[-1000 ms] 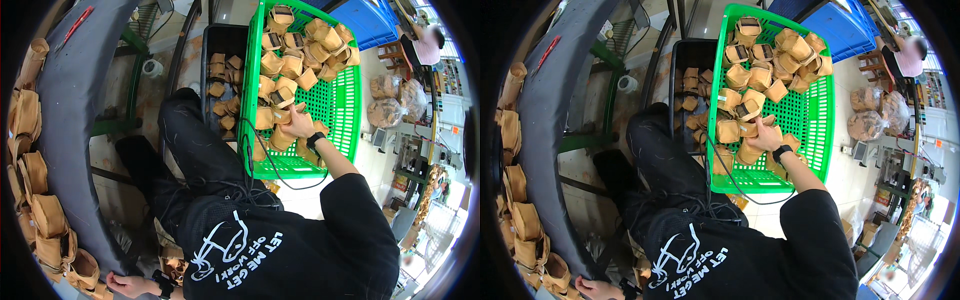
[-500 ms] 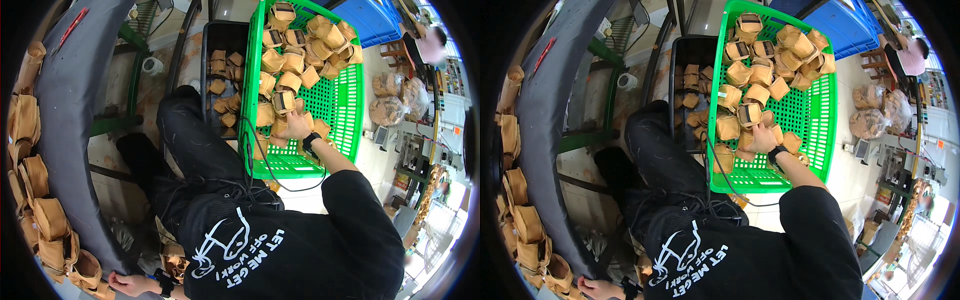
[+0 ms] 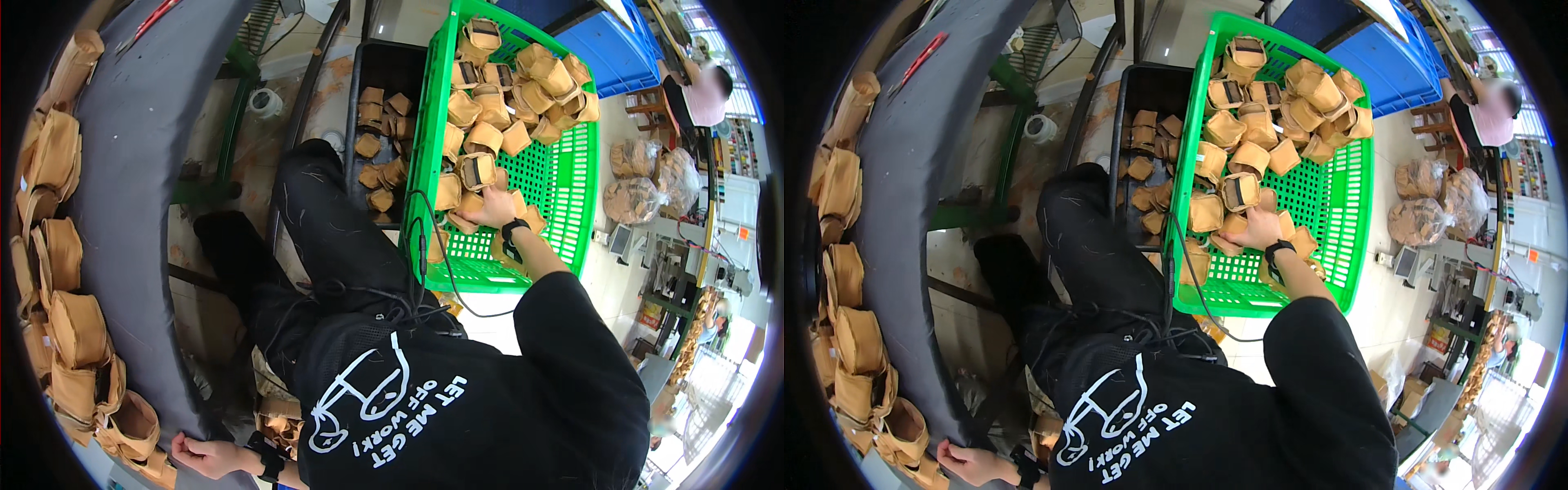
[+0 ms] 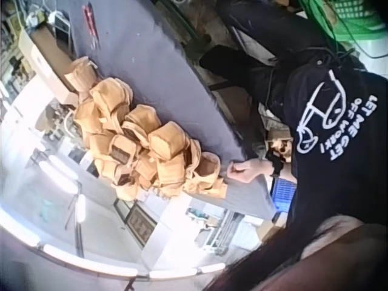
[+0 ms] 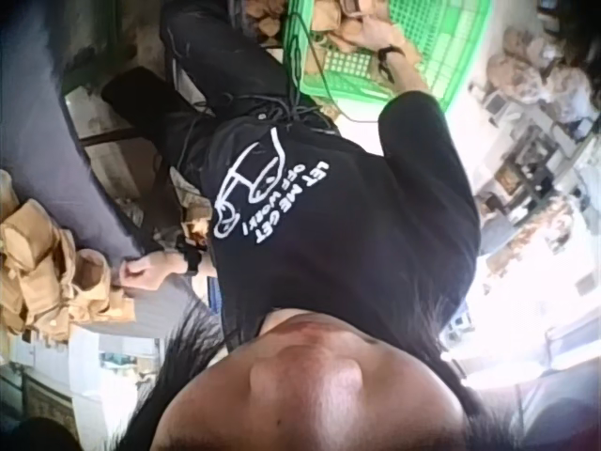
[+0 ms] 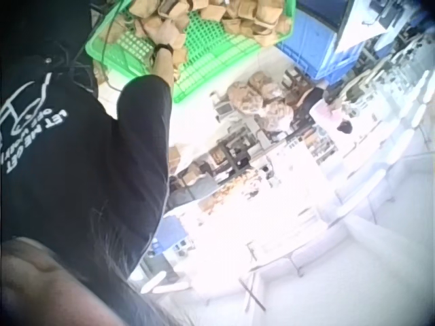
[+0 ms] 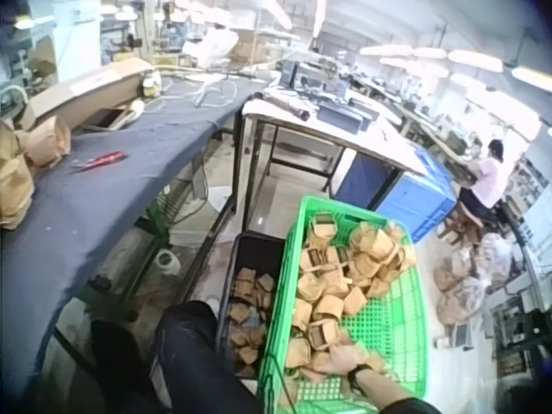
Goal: Sorting small leather pouches and trimming excess threads using scissors.
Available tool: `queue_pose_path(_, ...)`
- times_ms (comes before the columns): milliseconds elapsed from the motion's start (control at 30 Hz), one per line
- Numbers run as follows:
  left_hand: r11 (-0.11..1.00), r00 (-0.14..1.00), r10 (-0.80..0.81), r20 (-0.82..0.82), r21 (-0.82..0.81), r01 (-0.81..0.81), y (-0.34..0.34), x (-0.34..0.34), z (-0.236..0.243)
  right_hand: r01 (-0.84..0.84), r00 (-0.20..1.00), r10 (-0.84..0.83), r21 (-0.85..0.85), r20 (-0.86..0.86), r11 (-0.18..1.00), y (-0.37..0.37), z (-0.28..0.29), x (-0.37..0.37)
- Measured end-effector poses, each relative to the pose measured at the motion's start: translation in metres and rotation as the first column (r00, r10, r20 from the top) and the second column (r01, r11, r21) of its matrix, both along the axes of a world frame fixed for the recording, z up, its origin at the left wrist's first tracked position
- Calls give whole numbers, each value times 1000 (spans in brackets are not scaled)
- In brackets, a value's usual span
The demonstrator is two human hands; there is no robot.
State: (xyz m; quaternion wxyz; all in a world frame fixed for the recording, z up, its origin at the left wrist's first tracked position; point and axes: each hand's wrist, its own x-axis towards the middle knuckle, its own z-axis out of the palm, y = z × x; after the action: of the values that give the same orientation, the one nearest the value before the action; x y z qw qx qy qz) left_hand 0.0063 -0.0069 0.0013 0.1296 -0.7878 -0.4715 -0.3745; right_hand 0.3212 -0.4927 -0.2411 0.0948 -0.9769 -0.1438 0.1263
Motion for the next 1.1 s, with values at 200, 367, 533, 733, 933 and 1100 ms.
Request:
queue_pose_path(200,1000,1000,2,28,-18,-1,-5,8,0,86,995,-89,74,44,994,4,41,3)
queue_pose_path(367,997,998,57,5,-47,-57,-7,9,6,196,980,-194,-47,55,979,15,113,9)
queue_pose_path(533,997,997,-39,62,-61,43,-8,17,13,276,927,-366,511,82,814,-4,186,35)
queue_pose_path(733,996,996,-72,59,-54,75,-13,15,23,131,938,-239,380,253,916,40,275,62)
queue_pose_path(933,980,990,-130,60,-143,138,-7,12,26,-222,907,-46,567,420,793,152,365,64)
queue_pose_path(1100,986,994,-113,16,-124,114,-12,13,27,-714,663,323,440,675,545,319,451,54)
